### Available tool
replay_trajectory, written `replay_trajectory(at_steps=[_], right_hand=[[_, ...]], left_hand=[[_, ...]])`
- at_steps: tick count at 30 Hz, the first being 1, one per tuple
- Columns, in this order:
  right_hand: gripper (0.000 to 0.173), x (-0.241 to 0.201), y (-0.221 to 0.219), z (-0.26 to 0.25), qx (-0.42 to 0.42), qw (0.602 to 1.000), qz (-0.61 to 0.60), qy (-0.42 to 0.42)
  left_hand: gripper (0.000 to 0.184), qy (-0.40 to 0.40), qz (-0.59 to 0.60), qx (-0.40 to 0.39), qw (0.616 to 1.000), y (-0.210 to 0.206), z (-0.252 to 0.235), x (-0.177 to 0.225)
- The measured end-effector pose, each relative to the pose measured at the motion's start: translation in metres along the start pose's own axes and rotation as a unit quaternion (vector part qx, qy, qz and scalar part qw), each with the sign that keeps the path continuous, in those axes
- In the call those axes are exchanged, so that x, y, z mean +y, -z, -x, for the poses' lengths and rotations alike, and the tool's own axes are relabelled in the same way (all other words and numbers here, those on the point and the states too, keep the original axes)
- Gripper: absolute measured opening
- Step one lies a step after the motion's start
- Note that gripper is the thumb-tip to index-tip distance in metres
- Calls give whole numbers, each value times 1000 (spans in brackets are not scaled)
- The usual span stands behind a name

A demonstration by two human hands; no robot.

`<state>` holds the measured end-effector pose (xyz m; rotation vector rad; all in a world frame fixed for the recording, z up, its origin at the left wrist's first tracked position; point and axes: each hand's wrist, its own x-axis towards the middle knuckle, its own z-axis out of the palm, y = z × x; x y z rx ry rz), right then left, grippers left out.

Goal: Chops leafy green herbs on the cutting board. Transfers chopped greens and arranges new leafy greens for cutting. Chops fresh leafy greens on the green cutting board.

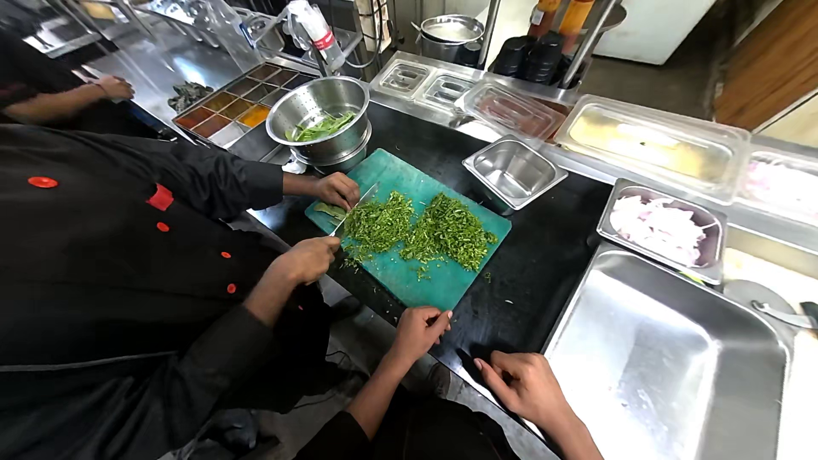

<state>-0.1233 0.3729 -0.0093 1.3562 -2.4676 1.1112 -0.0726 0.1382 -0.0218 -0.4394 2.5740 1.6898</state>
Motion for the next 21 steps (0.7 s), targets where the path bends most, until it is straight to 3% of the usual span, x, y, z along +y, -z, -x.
replay_trajectory(at_steps=[21], right_hand=[[50, 0, 0, 0, -2, 1000, 0, -4]], left_hand=[[39, -1, -6, -2, 1000, 1, 0, 2]])
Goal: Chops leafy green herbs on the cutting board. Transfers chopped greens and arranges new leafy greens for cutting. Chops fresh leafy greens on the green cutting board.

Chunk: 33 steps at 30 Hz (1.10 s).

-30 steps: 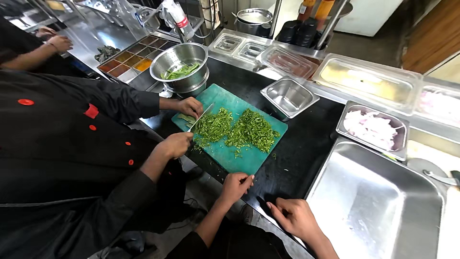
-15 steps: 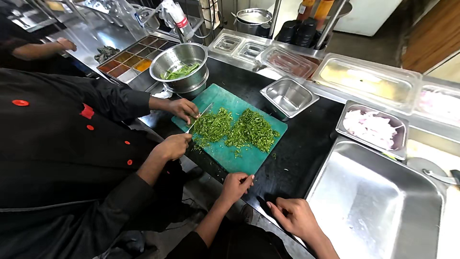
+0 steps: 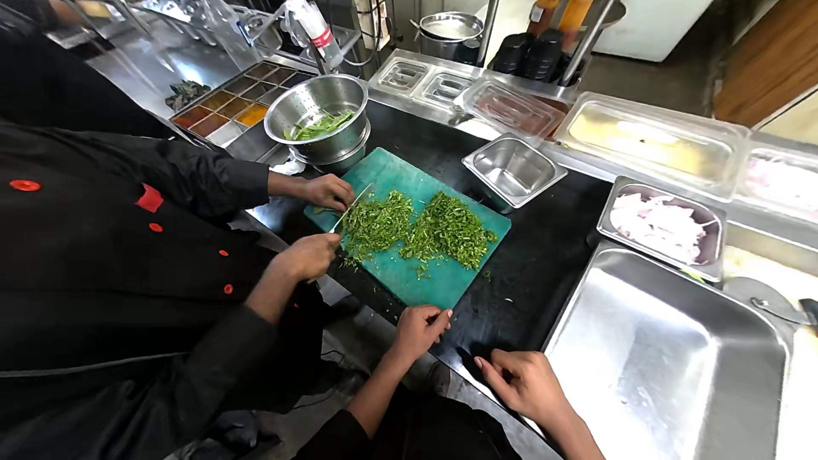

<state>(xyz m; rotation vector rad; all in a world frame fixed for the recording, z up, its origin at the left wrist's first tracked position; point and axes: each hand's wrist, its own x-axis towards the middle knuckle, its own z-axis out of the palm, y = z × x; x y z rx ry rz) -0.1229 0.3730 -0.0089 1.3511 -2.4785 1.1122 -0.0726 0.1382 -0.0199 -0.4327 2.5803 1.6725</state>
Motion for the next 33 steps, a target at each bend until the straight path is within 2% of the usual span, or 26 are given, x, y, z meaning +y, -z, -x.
replay_trajectory(at_steps=[33], right_hand=[[50, 0, 0, 0, 3, 1000, 1, -1]], left_hand=[[37, -5, 19, 12, 1000, -2, 0, -1]])
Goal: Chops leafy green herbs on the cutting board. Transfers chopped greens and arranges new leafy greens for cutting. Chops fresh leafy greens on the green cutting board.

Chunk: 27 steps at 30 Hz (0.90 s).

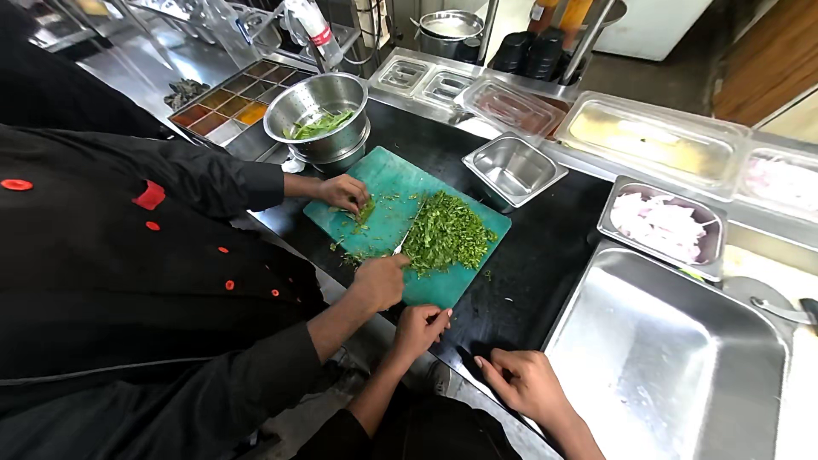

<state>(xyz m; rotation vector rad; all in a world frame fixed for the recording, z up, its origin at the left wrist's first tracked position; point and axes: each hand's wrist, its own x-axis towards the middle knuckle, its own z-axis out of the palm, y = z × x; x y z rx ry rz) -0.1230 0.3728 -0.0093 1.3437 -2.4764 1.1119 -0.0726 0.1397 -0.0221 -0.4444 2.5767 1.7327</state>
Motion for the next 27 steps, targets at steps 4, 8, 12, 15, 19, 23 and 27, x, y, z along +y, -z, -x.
replay_trajectory(at_steps=[4, 8, 12, 15, 19, 23, 27], right_hand=[[50, -1, 0, 0, 1, 1000, -2, -1], [50, 0, 0, 0, 2, 1000, -1, 1], [50, -1, 0, -1, 2, 1000, 0, -1], [50, -1, 1, -1, 1, 1000, -1, -1], [51, -1, 0, -1, 2, 1000, -2, 0], [50, -1, 1, -1, -1, 1000, -3, -2], [50, -1, 1, -1, -2, 1000, -2, -3]], left_hand=[[37, 2, 4, -2, 1000, 0, 0, 0], [38, 3, -10, -9, 1000, 1, 0, 0], [38, 3, -10, -9, 1000, 1, 0, 0], [38, 2, -10, -5, 1000, 1, 0, 0], [37, -4, -9, 1, 1000, 0, -1, -1], [38, -3, -12, -2, 1000, 1, 0, 0], [37, -2, -7, 1, 1000, 0, 0, 0]])
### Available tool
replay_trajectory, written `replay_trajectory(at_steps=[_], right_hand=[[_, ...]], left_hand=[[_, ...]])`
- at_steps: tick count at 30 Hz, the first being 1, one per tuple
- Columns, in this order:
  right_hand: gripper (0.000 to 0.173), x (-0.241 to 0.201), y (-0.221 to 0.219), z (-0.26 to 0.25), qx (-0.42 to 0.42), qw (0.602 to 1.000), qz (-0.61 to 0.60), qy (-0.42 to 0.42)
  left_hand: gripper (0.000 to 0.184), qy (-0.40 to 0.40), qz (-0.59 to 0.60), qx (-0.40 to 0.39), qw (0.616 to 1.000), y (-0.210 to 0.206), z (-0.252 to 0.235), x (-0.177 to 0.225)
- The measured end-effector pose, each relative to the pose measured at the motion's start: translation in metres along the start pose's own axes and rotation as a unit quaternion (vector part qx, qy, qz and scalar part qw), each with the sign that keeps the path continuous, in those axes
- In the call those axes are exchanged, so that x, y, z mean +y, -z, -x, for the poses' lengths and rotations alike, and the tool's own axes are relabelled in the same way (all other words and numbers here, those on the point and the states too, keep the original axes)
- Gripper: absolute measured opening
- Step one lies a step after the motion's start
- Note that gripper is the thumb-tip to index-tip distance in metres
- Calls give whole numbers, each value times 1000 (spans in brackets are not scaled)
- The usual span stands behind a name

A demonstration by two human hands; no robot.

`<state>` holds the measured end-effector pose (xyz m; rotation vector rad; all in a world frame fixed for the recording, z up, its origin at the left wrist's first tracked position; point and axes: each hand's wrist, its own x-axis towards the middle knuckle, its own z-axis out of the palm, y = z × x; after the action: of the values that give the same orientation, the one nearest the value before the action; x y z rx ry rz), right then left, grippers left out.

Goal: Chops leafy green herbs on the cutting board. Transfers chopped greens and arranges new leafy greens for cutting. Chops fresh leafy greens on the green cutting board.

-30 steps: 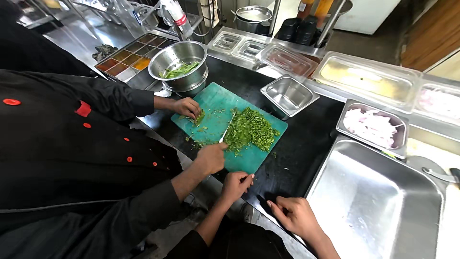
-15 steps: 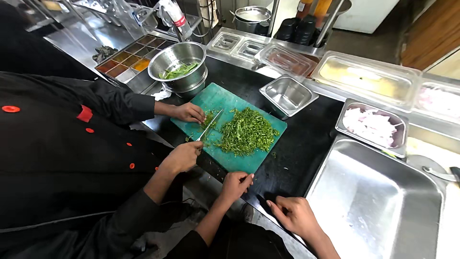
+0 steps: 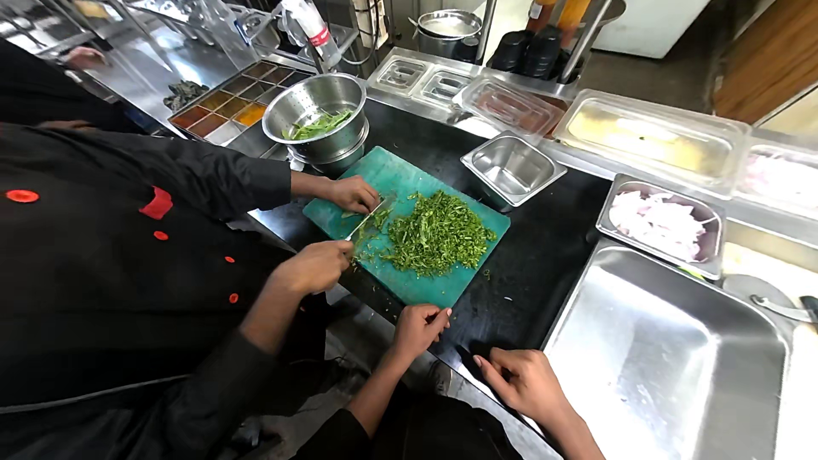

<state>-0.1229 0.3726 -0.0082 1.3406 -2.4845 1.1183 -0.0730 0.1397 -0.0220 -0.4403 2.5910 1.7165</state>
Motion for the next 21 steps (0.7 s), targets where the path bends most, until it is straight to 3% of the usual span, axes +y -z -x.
replay_trajectory(at_steps=[13, 21], right_hand=[[50, 1, 1, -1, 4, 1000, -1, 5], [48, -10, 17, -6, -74, 996, -17, -41]], left_hand=[[40, 18, -4, -18, 1000, 1, -3, -1], [41, 20, -4, -18, 1000, 0, -4, -1]])
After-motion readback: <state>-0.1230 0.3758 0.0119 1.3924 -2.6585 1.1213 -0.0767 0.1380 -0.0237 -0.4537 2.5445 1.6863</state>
